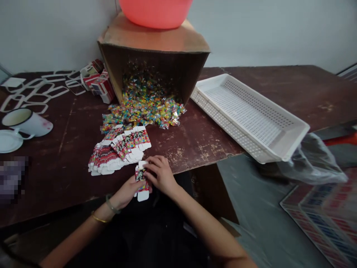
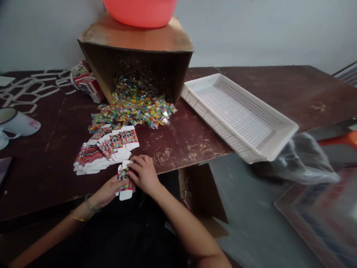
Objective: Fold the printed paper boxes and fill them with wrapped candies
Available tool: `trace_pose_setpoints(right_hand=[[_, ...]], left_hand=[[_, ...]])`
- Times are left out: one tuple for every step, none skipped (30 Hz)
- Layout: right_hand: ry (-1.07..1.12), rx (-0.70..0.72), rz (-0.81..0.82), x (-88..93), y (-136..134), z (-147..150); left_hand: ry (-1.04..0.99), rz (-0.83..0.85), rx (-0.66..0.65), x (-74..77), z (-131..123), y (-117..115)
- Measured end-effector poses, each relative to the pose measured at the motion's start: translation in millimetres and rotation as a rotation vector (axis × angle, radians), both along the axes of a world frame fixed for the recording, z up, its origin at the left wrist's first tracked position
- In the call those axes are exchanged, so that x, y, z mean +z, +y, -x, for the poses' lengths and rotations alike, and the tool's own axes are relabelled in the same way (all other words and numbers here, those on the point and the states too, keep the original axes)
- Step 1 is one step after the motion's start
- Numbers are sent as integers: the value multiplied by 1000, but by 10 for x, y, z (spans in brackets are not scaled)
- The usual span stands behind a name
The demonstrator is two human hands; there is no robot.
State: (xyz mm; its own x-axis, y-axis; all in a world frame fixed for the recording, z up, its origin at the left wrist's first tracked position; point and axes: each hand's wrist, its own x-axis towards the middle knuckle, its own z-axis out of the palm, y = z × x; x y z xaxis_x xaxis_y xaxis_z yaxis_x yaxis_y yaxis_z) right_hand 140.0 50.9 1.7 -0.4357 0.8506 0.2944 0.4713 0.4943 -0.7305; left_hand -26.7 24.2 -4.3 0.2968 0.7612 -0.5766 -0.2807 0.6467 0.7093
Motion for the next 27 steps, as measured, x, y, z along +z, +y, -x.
trace_pose_setpoints(right_hand=[[21, 9, 38, 14, 49, 10], [53, 43, 84, 32, 90, 17], [87, 79, 138, 53, 118, 19], [116, 110, 196, 80, 136, 15], [138, 151, 260, 112, 149, 4], [155, 215, 328, 149, 160, -16], [171, 303, 399, 190, 172, -44], [192, 396, 466, 232, 184, -76], [218, 476, 522, 269, 193, -109], [242, 521, 556, 296, 194, -138], [262, 515, 567, 308, 182, -158], [280, 459, 565, 303, 153, -166], [301, 368, 558, 279, 107, -160], [332, 259, 553, 239, 44, -142], [372, 151, 555, 187, -31, -115], [419, 55, 567, 130, -113, -85], [472, -31, 591, 76, -198, -55], [527, -104, 628, 31, -280, -29], [583, -149, 682, -2, -353, -12], [638, -164, 759, -22, -414, -3], [696, -160, 857, -32, -461, -2], [756, -141, 974, -37, -493, -9], [810, -109, 1106, -40, -513, -21], [850, -70, 1236, -47, -525, -36], [874, -33, 1350, -61, -535, -50], [872, 6, 1438, -81, -549, -60], [844, 43, 1490, -107, -570, -62]], left_hand=[[15, -11, -24, 19, -14, -33], [30, -16, -37, 44, -16, -63], [44, -15, -44, 72, -9, -90], [53, -9, -53, 103, 7, -113], [51, -9, -73, 136, 28, -128], [37, -20, -114, 169, 53, -137], [11, -47, -186, 199, 78, -138], [-14, -86, -274, 222, 101, -134], [-14, -131, -349, 236, 119, -125], [25, -175, -388, 236, 128, -115], [98, -211, -379, 223, 126, -106], [186, -236, -327, 196, 113, -100], [276, -257, -239, 159, 92, -101], [341, -279, -151, 118, 65, -107], [376, -307, -79, 79, 36, -122], [395, -347, -11, 50, 10, -146], [398, -388, 48, 34, -10, -180], [400, -428, 97, 34, -21, -222], [402, -464, 127, 47, -21, -272], [404, -488, 133, 69, -9, -325], [409, -497, 122, 92, 15, -379], [416, -492, 96, 110, 48, -432], [423, -476, 63, 117, 86, -482], [424, -452, 29, 113, 125, -531], [419, -423, -7, 99, 163, -581], [414, -397, -44, 78, 198, -632], [417, -378, -84, 54, 227, -685]])
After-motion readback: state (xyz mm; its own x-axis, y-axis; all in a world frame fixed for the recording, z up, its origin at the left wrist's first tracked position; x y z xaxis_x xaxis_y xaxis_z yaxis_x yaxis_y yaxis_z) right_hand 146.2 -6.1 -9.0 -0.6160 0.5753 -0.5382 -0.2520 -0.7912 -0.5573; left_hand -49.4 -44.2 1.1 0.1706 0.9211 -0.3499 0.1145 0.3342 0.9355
